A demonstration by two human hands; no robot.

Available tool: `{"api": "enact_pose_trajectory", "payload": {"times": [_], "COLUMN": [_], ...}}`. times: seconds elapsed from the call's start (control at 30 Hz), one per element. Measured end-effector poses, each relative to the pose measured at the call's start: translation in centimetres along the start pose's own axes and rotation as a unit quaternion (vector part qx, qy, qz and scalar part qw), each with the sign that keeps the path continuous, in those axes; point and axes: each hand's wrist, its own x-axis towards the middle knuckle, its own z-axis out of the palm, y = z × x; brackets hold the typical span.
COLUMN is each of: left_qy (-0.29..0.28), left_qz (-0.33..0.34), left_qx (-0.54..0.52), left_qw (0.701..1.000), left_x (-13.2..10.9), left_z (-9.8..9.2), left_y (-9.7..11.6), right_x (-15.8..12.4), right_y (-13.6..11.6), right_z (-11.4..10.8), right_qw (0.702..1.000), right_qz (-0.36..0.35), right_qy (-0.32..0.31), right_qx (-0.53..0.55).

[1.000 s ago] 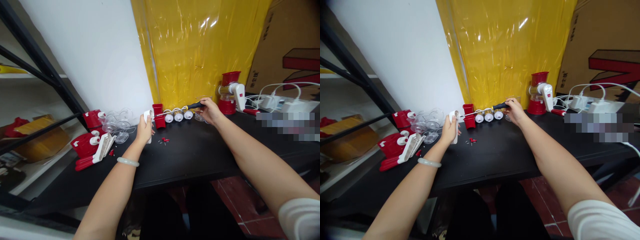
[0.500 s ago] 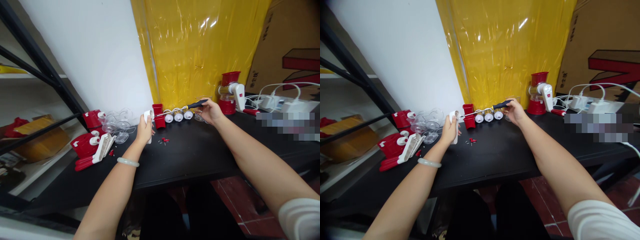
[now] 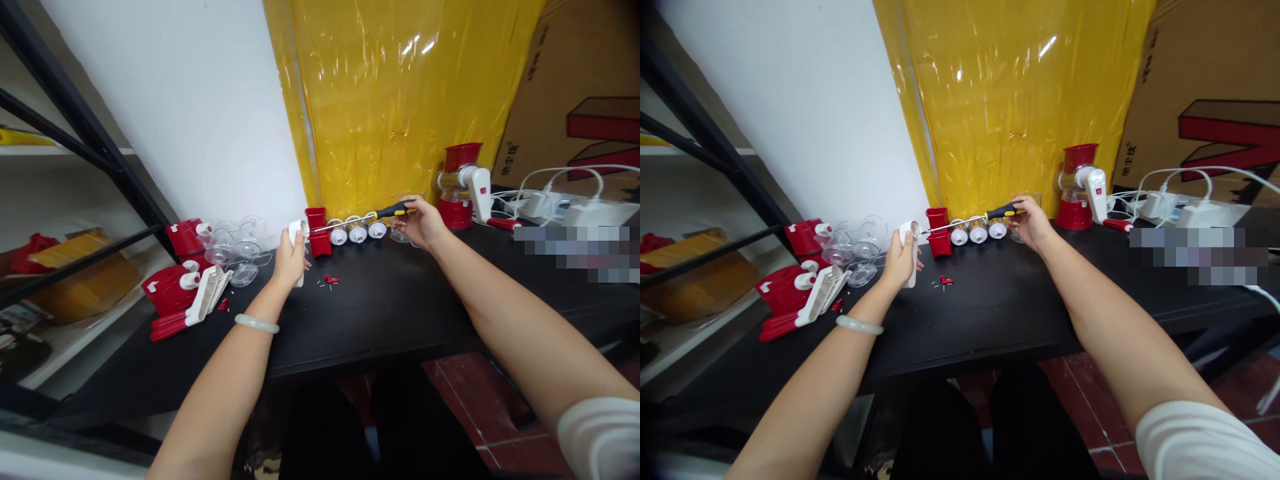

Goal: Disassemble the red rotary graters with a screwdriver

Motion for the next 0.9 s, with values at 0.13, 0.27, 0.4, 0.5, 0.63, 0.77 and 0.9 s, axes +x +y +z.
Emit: {"api": "enact_pose_trajectory", "payload": {"times": [0.13, 0.27, 0.4, 0.5, 0.63, 0.77, 0.9], "left_qy": [0.002, -0.003, -0.001, 0.000, -0.005, -0.005, -0.004], "left_qz": [-0.006, -0.007, -0.008, -0.011, -0.008, -0.006, -0.005], "left_qx": [0.000, 0.005, 0.006, 0.005, 0.004, 0.001, 0.002], "left_qw": [1.000, 1.000, 1.000, 1.000, 1.000, 1.000, 1.000], "left_x": [-0.02, -0.06, -0.02, 0.00, -0.02, 0.01, 0.00], "left_z": [-0.05, -0.10, -0.07, -0.06, -0.04, 0.03, -0.01], "left_y": [0.04, 0.11, 0.11, 0.11, 0.10, 0.06, 0.07], "right_x": [0.22, 0.16, -0.16, 0.00, 0.34, -0.08, -0.33], "right_y": [0.41, 0.40, -0.12, 0.06, 0.55, 0.04, -0.41], "right_z": [0.12, 0.35, 0.33, 0.19, 0.17, 0.30, 0.33], "right_qw": [0.995, 0.994, 1.000, 0.998, 0.989, 0.998, 1.000], "right_qz": [-0.025, -0.047, -0.022, -0.027, -0.069, -0.049, -0.010], "right_qy": [0.034, 0.050, -0.003, 0.010, 0.050, 0.020, -0.007], "right_qx": [-0.088, -0.082, -0.016, -0.050, -0.120, -0.035, -0.013]}}
